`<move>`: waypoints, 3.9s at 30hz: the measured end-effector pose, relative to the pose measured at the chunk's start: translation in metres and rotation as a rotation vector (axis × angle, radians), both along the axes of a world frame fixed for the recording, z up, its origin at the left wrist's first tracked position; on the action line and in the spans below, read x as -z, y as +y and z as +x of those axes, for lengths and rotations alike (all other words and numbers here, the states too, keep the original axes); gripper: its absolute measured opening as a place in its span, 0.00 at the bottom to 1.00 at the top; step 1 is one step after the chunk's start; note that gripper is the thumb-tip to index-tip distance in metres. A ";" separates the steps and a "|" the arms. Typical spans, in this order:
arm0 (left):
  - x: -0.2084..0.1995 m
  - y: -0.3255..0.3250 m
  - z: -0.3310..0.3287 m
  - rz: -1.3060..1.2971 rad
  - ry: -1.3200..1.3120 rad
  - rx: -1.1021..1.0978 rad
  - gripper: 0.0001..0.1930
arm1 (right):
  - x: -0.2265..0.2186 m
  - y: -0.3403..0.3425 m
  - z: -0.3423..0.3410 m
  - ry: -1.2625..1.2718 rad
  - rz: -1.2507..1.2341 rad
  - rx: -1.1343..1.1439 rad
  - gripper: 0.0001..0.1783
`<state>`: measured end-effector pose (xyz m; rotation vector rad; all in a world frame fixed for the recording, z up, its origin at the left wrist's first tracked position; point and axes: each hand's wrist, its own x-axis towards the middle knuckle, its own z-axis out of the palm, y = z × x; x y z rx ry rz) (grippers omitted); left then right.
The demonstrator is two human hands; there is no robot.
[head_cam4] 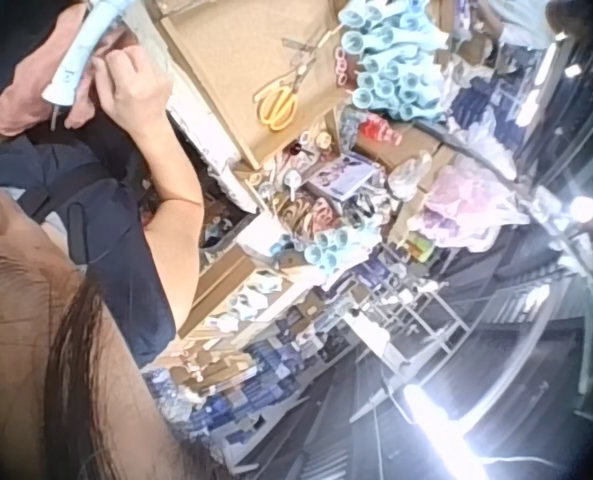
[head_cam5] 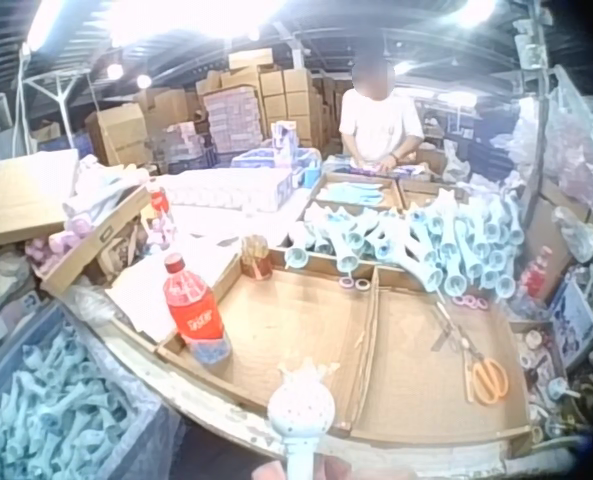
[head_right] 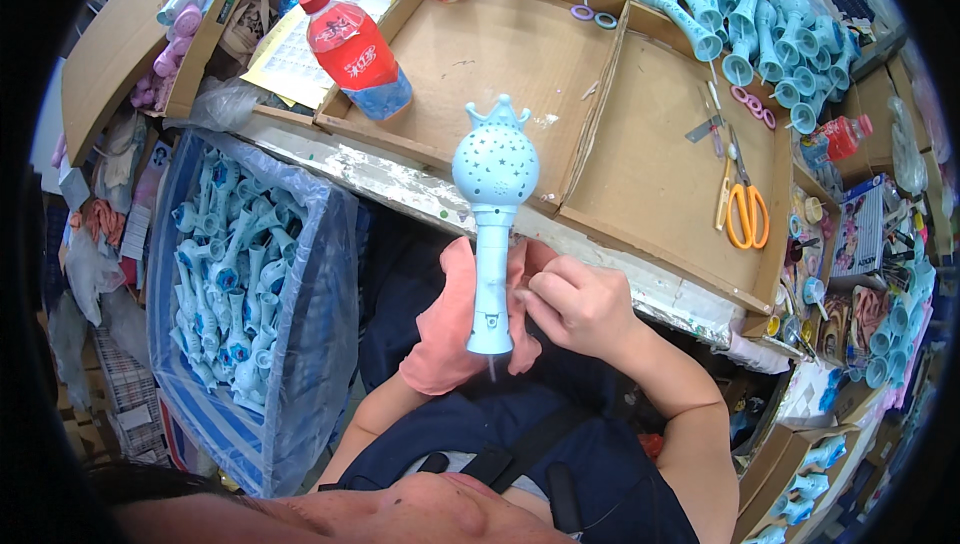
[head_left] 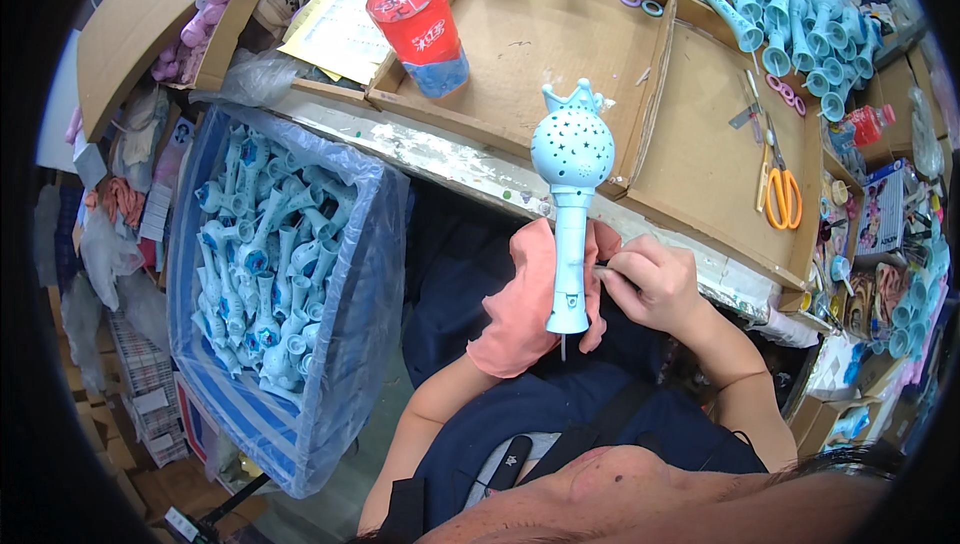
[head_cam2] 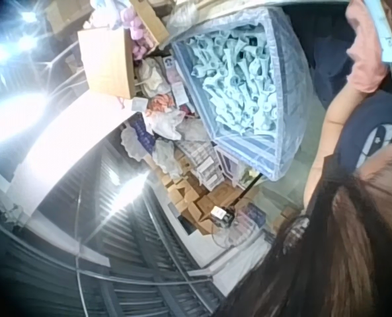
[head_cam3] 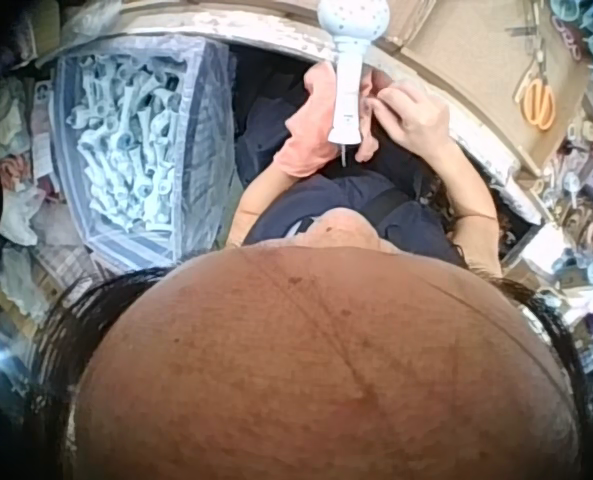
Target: The person picks light blue plastic toy wands from a large bin, wipes each with a pink cloth, and uses a small metal tool to poke or adjust the wand's head. The person repeats this cycle for multiple wands, placing finished items on the table.
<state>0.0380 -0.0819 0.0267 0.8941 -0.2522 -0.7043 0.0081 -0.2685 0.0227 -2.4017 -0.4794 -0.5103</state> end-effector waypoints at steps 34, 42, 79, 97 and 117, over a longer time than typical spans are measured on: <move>0.000 -0.006 0.003 0.318 -0.074 -0.030 0.19 | 0.001 0.002 -0.006 0.003 -0.022 0.026 0.07; -0.004 0.000 0.002 0.031 0.112 0.007 0.16 | -0.003 -0.009 0.002 -0.009 -0.042 0.072 0.07; 0.000 -0.001 0.000 0.035 0.086 -0.060 0.10 | -0.006 -0.017 -0.001 -0.016 -0.082 -0.139 0.09; 0.000 -0.001 0.003 -0.034 0.227 0.012 0.09 | -0.007 -0.016 -0.002 -0.050 -0.102 -0.186 0.09; -0.001 0.009 0.006 0.385 -0.557 -0.128 0.21 | -0.006 -0.112 0.009 -0.086 -0.400 0.578 0.04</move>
